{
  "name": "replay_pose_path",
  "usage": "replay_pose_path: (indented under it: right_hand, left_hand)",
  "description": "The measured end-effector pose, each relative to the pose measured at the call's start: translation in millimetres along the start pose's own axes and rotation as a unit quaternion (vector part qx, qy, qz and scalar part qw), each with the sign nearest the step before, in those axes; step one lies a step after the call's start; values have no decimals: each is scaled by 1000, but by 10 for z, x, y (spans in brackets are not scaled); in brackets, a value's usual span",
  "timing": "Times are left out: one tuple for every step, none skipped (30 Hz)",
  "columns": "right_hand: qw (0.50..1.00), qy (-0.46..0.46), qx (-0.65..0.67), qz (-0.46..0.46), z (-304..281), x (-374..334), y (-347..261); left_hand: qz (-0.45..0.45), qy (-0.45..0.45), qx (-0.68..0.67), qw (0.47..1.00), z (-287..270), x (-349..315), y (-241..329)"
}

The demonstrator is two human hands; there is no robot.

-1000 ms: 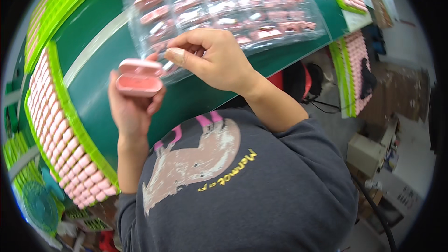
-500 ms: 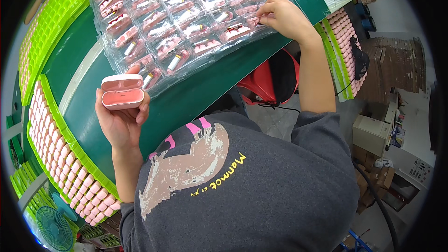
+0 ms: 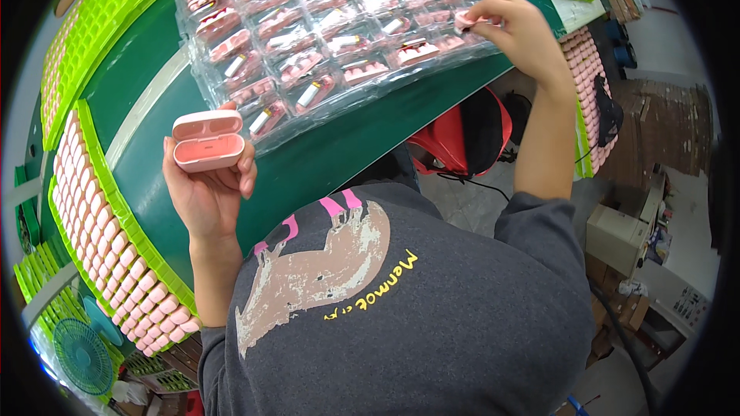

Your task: Assembling small pink electronic component cases by manually inserting internal parts and closing them.

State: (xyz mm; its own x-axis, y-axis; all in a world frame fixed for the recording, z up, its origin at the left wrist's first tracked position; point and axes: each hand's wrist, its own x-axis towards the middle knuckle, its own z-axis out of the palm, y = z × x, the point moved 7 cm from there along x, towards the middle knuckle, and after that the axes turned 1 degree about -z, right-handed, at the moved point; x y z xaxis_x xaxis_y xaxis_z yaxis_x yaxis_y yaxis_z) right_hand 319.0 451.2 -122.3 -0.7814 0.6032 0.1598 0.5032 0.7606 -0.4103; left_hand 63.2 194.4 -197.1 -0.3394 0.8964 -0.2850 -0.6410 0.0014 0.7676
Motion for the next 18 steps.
replay_pose_path:
  right_hand:
    - [1000,-3,7,-9,-4,13,-169]
    - [996,27,70,-54,-26,31,-407]
    - [984,59,135,-96,-10,43,-636]
    - [970,77,156,-168,98,83,-875]
    - [956,93,177,-215,232,112,-1066]
    - [946,93,203,-233,385,142,-1222]
    - [937,95,228,-248,524,144,-1346]
    - [924,93,269,-256,666,163,-1458]
    - [919,86,280,-265,795,177,-1574]
    - [913,83,299,-265,896,180,-1652]
    - [907,78,318,-264,989,198,-1726]
    - [902,74,333,-264,1057,221,-1780]
    - [900,70,338,-267,1139,238,-1828]
    - [894,69,347,-273,1216,249,-1869]
    - [889,68,355,-280,1262,266,-1902]
    - [896,69,340,-277,1282,280,-1930]
    - [896,65,342,-277,1302,280,-1959]
    - [905,40,341,-249,1363,293,-1960]
  left_hand:
    - [5,11,1,1000,8,-19,2]
    - [4,25,-14,1000,62,-15,-19]
    - [2,38,-28,999,67,-1,-4]
    - [-18,1,-57,998,68,19,-7]
    - [-24,4,-71,997,104,45,-4]
    - [-18,-32,-100,994,98,88,7]
    - [-14,-71,-125,990,102,116,16]
    - [-6,-56,-122,991,63,120,34]
    - [10,-67,-143,987,50,115,67]
    - [26,-81,-163,983,25,105,101]
    - [32,-69,-162,984,-67,85,118]
    - [42,-91,-180,979,-103,73,126]
    - [51,-113,-198,972,-125,45,146]
    - [62,-87,-187,977,-188,15,162]
    - [65,-81,-188,977,-210,-14,165]
    - [77,-61,-176,979,-250,-38,174]
    - [89,-41,-163,982,-289,-53,184]
    - [89,-39,-165,982,-300,-58,183]
